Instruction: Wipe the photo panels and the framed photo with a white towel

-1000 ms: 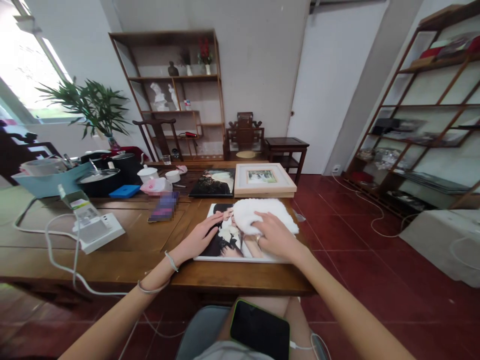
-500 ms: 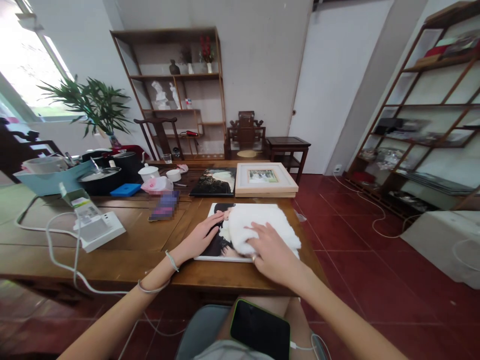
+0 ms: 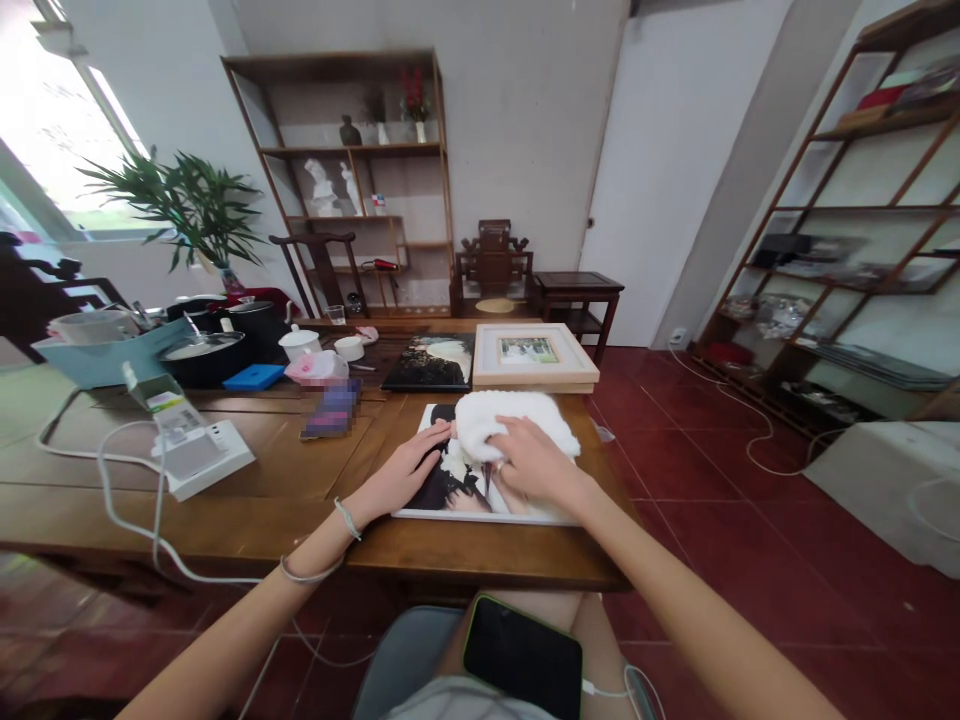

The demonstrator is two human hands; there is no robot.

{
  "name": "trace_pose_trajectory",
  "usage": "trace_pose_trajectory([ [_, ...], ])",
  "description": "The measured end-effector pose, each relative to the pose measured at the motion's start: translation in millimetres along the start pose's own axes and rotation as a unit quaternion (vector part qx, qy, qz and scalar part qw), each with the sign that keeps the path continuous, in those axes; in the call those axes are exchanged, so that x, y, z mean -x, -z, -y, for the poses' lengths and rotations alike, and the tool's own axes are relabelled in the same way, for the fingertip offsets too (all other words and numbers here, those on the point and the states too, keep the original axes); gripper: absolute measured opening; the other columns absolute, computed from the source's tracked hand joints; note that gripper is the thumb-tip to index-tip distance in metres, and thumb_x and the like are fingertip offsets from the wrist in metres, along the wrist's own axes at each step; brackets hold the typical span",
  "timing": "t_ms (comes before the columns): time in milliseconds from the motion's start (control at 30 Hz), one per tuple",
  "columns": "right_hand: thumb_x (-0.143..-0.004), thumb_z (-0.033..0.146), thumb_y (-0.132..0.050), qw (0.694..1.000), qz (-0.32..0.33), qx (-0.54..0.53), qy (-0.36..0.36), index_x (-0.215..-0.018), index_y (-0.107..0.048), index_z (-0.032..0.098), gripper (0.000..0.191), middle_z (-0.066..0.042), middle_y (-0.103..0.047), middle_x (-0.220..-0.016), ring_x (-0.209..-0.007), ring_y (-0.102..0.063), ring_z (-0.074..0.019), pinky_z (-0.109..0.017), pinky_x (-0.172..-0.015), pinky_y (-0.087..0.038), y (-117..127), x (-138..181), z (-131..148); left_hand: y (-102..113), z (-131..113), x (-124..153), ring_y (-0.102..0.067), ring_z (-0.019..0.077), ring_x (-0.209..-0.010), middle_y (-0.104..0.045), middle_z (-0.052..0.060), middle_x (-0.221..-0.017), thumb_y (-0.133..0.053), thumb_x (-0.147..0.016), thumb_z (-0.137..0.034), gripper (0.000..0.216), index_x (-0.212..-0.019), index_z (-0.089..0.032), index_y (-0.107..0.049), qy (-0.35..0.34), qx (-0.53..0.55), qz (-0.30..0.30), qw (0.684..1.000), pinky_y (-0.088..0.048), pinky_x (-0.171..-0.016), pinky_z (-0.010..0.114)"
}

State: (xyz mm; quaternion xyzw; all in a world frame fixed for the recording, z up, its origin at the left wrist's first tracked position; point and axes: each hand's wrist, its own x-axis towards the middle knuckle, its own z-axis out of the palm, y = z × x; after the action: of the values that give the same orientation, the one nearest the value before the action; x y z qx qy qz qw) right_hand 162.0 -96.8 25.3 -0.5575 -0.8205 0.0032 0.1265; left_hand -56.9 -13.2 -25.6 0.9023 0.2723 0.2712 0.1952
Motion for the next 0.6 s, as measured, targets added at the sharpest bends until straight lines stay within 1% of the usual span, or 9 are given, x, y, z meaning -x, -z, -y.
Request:
trace_pose_trajectory([
  [67, -0.070, 0.008, -0.045, 1.000, -0.008, 0.005, 0.002, -0.101, -0.067, 0.015, 0.038, -0.015, -0.061, -0.117, -0.119, -0.046, -0.0285, -0.043, -0.098, -0.035, -2.0, -17.6, -9.3, 0.4, -0.4, 0.0, -0.035, 0.0200, -0.133, -0.044, 0.009, -0.140, -0.036, -0.091, -0.020, 0.041, -0.130, -0.019, -0.045, -0.001, 0.003, 0.003, 1.000, -0.027, -0.111, 0.045],
  [133, -0.071, 0.007, -0.045, 1.000, -0.012, 0.005, 0.002, -0.100, -0.067, 0.015, 0.038, -0.015, -0.062, -0.116, -0.116, -0.049, -0.0285, -0.043, -0.096, -0.036, -2.2, -27.1, -12.7, 0.8, -0.6, -0.1, -0.035, 0.0202, -0.133, -0.044, 0.009, -0.140, -0.035, -0.091, -0.020, 0.041, -0.131, -0.020, -0.045, -0.004, 0.005, 0.004, 1.000, -0.028, -0.111, 0.046],
  [233, -0.071, 0.007, -0.044, 1.000, -0.009, 0.005, 0.003, -0.103, -0.066, 0.014, 0.039, -0.016, -0.061, -0.117, -0.122, -0.044, -0.0295, -0.047, -0.098, -0.033, -2.2, -22.4, -7.6, 1.0, -1.0, -0.1, -0.035, 0.0200, -0.133, -0.045, 0.009, -0.140, -0.036, -0.091, -0.021, 0.040, -0.130, -0.019, -0.046, -0.001, 0.004, 0.002, 1.000, -0.028, -0.111, 0.045],
  [367, -0.074, 0.008, -0.044, 1.000, 0.010, -0.004, 0.003, -0.105, -0.064, 0.014, 0.038, -0.016, -0.053, -0.128, -0.129, -0.037, -0.0292, -0.050, -0.104, -0.027, 0.3, 13.1, 14.8, 1.1, -2.0, 0.1, -0.037, 0.0197, -0.132, -0.046, 0.009, -0.139, -0.037, -0.091, -0.021, 0.039, -0.127, -0.018, -0.048, 0.004, 0.001, -0.001, 1.000, -0.028, -0.111, 0.043],
  [433, -0.074, 0.008, -0.044, 0.999, 0.025, -0.019, -0.005, -0.105, -0.064, 0.015, 0.038, -0.014, -0.048, -0.135, -0.130, -0.034, -0.0286, -0.051, -0.106, -0.023, 4.1, 36.2, 29.9, 1.2, -3.0, 0.0, -0.036, 0.0201, -0.132, -0.046, 0.010, -0.139, -0.037, -0.091, -0.021, 0.039, -0.127, -0.018, -0.048, 0.012, 0.001, 0.002, 1.000, -0.028, -0.111, 0.043],
  [500, -0.073, 0.008, -0.045, 0.998, 0.049, -0.033, -0.006, -0.105, -0.065, 0.017, 0.039, -0.011, -0.045, -0.138, -0.132, -0.031, -0.0276, -0.051, -0.109, -0.020, 8.8, 57.2, 44.8, 1.5, -4.5, -0.2, -0.035, 0.0207, -0.133, -0.045, 0.011, -0.140, -0.036, -0.091, -0.021, 0.039, -0.128, -0.017, -0.048, 0.022, 0.005, 0.008, 1.000, -0.027, -0.111, 0.043],
  [600, -0.070, 0.007, -0.047, 0.996, 0.075, -0.051, -0.001, -0.097, -0.067, 0.021, 0.037, -0.005, -0.043, -0.140, -0.134, -0.027, -0.0261, -0.050, -0.111, -0.017, 14.5, 76.3, 59.6, 1.9, -6.4, -0.6, -0.034, 0.0207, -0.134, -0.044, 0.010, -0.140, -0.036, -0.090, -0.019, 0.040, -0.129, -0.017, -0.048, 0.025, 0.012, 0.010, 1.000, -0.026, -0.111, 0.044],
])
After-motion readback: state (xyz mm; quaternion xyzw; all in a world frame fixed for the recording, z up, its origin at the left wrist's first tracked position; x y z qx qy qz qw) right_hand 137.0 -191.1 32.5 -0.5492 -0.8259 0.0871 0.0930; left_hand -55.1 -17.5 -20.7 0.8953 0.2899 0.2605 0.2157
